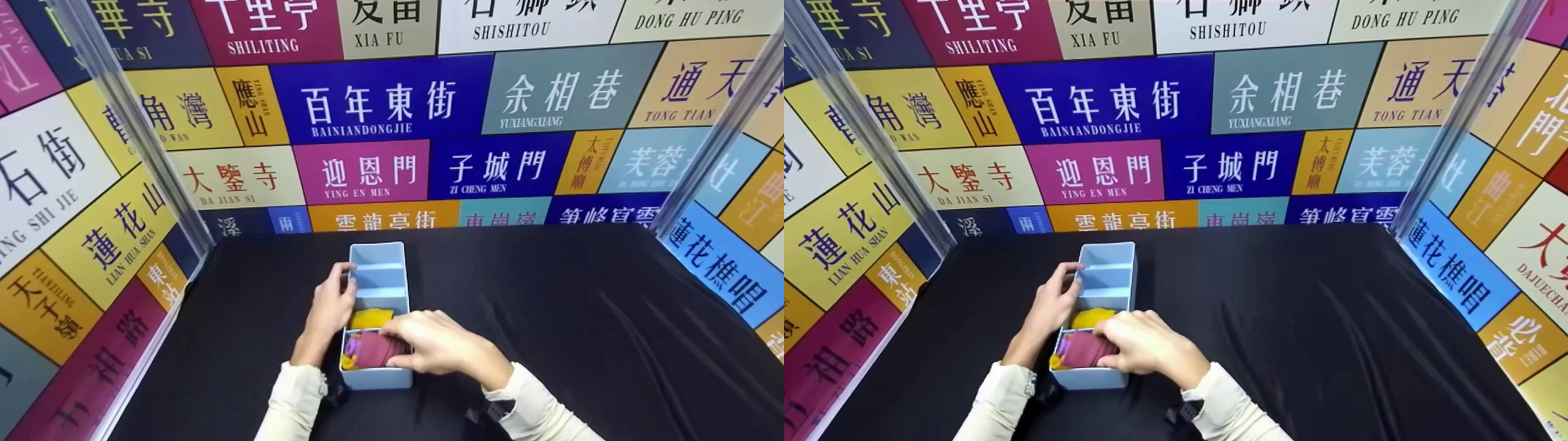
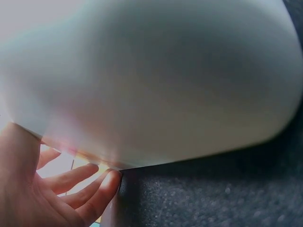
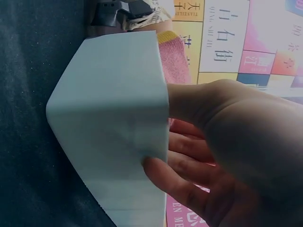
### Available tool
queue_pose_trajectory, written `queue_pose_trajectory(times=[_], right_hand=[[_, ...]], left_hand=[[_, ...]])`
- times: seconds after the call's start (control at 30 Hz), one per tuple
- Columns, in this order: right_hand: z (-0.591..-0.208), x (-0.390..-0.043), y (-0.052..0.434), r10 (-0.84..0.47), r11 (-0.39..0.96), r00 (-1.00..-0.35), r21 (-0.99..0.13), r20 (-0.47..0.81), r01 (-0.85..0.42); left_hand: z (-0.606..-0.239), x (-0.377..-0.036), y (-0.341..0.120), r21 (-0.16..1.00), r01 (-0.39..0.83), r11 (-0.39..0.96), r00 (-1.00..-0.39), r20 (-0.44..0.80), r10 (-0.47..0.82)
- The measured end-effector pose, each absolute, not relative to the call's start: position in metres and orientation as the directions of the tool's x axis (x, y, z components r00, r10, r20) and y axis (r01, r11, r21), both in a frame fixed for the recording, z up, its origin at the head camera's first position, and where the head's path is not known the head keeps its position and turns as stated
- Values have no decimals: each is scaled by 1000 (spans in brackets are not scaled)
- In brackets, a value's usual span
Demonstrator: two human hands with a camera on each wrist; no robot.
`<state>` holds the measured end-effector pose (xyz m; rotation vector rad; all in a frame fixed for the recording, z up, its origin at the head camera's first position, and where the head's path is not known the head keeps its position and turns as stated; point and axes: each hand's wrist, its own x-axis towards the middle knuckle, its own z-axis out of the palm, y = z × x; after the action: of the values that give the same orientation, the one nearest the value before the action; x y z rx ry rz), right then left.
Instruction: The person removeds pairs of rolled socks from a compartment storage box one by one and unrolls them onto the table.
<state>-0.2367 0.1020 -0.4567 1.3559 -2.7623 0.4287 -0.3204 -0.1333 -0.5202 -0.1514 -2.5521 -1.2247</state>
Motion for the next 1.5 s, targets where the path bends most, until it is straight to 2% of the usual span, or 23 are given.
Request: queue_pose_trajectory(times=[0.37,0.57,0.73,0.97,1.23,1.5], right_hand=[[-452,-230,108,-721,540,-628,-331,293,-774],[-452,-233,113,-669,475,-631,-427,393,-769],[-453,-238,120,-657,418,-649,-531,384,-737],[-456,-242,132,-652,353,-655,-612,382,-708],[-460,-248,152,-642,310,-669,-672,374,-673],[-462,-251,179,-613,326,-709,-707,347,-628]], left_hand=[[-520,-320,-135,742,214,636,-951,307,-38],[-520,-320,-135,746,225,627,-947,319,-40],[-521,-321,-135,752,220,621,-948,314,-44],[-523,-323,-135,755,212,621,-951,306,-48],[-522,-322,-135,751,213,625,-950,307,-46],[-523,-322,-136,746,201,635,-955,294,-43]])
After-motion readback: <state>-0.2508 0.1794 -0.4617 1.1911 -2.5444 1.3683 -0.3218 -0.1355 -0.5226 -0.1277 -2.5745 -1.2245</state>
